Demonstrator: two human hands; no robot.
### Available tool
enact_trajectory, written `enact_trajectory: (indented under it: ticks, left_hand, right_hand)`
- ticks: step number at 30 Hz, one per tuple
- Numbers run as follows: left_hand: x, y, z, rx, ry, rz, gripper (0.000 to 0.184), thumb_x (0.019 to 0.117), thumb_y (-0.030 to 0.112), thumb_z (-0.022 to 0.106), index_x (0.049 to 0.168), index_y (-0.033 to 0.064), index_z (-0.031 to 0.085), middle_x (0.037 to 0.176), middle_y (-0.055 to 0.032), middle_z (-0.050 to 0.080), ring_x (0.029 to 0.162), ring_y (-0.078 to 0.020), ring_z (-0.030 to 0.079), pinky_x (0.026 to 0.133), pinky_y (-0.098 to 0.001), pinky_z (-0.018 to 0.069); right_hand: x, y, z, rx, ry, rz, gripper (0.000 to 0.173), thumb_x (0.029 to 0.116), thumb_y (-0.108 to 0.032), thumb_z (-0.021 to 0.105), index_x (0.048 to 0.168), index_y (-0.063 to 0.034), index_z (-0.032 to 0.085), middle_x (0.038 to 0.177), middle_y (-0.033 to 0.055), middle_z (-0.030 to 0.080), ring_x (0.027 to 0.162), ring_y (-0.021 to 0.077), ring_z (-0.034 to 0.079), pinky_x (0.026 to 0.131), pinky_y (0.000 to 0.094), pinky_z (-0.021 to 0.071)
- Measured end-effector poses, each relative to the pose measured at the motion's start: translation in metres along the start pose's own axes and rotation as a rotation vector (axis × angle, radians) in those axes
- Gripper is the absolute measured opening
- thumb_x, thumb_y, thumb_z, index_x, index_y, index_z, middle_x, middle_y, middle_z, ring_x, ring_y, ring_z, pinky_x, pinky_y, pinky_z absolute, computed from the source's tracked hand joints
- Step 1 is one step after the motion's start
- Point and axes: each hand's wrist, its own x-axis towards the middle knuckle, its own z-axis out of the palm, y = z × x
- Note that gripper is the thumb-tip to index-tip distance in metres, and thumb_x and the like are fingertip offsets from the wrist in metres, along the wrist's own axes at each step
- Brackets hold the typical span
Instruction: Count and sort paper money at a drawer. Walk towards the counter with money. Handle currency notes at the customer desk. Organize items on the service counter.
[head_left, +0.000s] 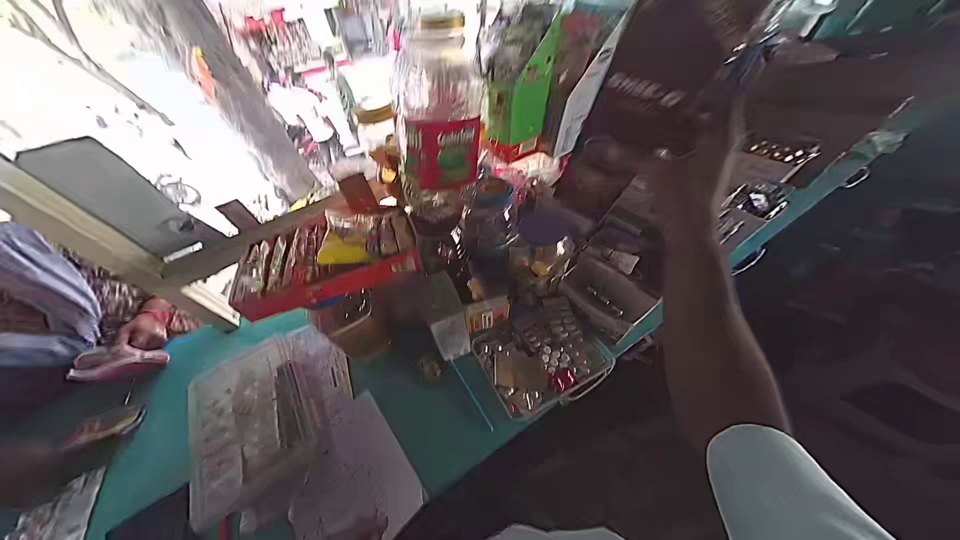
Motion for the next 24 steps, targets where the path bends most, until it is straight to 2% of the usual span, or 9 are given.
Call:
enact_trajectory:
  ticks: [3,6,8,10,13,15,18,20,24]
  left_hand:
    - [-0.012,-0.001,0.001,-0.001,0.045,-0.057,0.015,0.1015,0.016,0.063,0.112,0.0112,0.072,0.095,0.0007,0.077,0.091,-0.0043,0.073,0.086,-0.0259,0.0613]
    - [-0.011,-0.014,0.014,-0.106,0.085,-0.077,0.018,0.1015,0.022,0.063,0.117,0.0195,0.072,0.104,0.0047,0.076,0.094,-0.0069,0.073,0.085,-0.0264,0.0621]
    - [-0.007,-0.022,0.033,-0.163,0.08,-0.072,0.039,0.0979,0.031,0.069,0.135,0.0188,0.063,0.129,-0.0022,0.07,0.113,-0.0141,0.068,0.091,-0.0323,0.0596]
    - [0.002,-0.029,0.059,-0.14,0.065,-0.031,0.085,0.0885,0.043,0.078,0.154,0.0099,0.037,0.156,-0.0146,0.045,0.14,-0.0217,0.049,0.108,-0.0396,0.0494]
    - [0.006,-0.053,0.1,-0.076,0.164,-0.03,0.131,0.0699,0.046,0.09,0.159,-0.0032,0.009,0.163,-0.0274,0.023,0.15,-0.0256,0.032,0.121,-0.0399,0.0331]
    - [0.007,-0.062,0.118,-0.067,0.238,-0.129,0.133,0.0637,0.034,0.089,0.157,-0.0105,0.005,0.158,-0.0348,0.025,0.148,-0.0296,0.035,0.121,-0.0393,0.0327]
    - [0.012,-0.06,0.13,-0.146,0.297,-0.284,0.121,0.0732,0.022,0.085,0.158,-0.0098,0.005,0.157,-0.0354,0.025,0.145,-0.0323,0.037,0.118,-0.0411,0.036]
    - [0.012,-0.066,0.133,-0.058,0.326,-0.278,0.122,0.0711,0.029,0.085,0.157,-0.0105,0.008,0.155,-0.0372,0.028,0.142,-0.0342,0.041,0.115,-0.0429,0.0396]
    - [0.009,-0.065,0.135,-0.011,0.324,-0.293,0.123,0.071,0.024,0.088,0.158,-0.0085,0.007,0.157,-0.0369,0.027,0.142,-0.0362,0.042,0.113,-0.0447,0.0415]
  right_hand:
    - [-0.048,-0.033,-0.02,0.209,-0.139,0.008,0.094,0.0642,-0.018,0.096,0.143,-0.0044,0.046,0.134,0.007,0.062,0.124,0.0177,0.062,0.105,0.0386,0.0553]
    - [-0.146,-0.068,-0.033,0.283,-0.332,0.112,0.075,0.0699,-0.019,0.092,0.134,-0.0141,0.054,0.123,-0.0055,0.067,0.114,0.01,0.065,0.098,0.0356,0.0588]
    - [-0.23,-0.097,-0.014,0.339,-0.437,0.196,0.064,0.0767,-0.025,0.089,0.132,-0.016,0.058,0.118,-0.011,0.07,0.108,0.0036,0.067,0.093,0.0297,0.0601]
    - [-0.299,-0.112,0.028,0.41,-0.514,0.217,0.069,0.079,-0.023,0.088,0.135,-0.0021,0.054,0.119,-0.0036,0.07,0.109,0.0052,0.067,0.096,0.0289,0.0588]
    - [-0.367,-0.106,0.084,0.39,-0.523,0.299,0.068,0.0754,-0.014,0.089,0.131,0.0044,0.055,0.112,0.0051,0.073,0.105,0.0093,0.071,0.093,0.0302,0.0611]
    - [-0.39,-0.098,0.096,0.338,-0.565,0.32,0.07,0.077,-0.015,0.088,0.134,0.0057,0.054,0.118,0.0096,0.071,0.11,0.0112,0.069,0.099,0.0306,0.0583]
    - [-0.37,-0.095,0.078,0.335,-0.797,0.258,0.085,0.0775,-0.025,0.089,0.145,0.0045,0.047,0.134,0.0135,0.064,0.125,0.0144,0.062,0.108,0.0331,0.0512]
    - [-0.319,-0.087,0.063,0.34,-0.809,0.165,0.092,0.0813,-0.045,0.084,0.15,0.0024,0.045,0.147,0.0136,0.056,0.136,0.0166,0.054,0.114,0.0375,0.0469]
    - [-0.134,-0.04,0.072,0.025,-0.513,0.01,0.057,0.0898,-0.028,0.078,0.138,-0.0067,0.058,0.127,0.0122,0.067,0.113,0.0218,0.067,0.096,0.0448,0.0574]
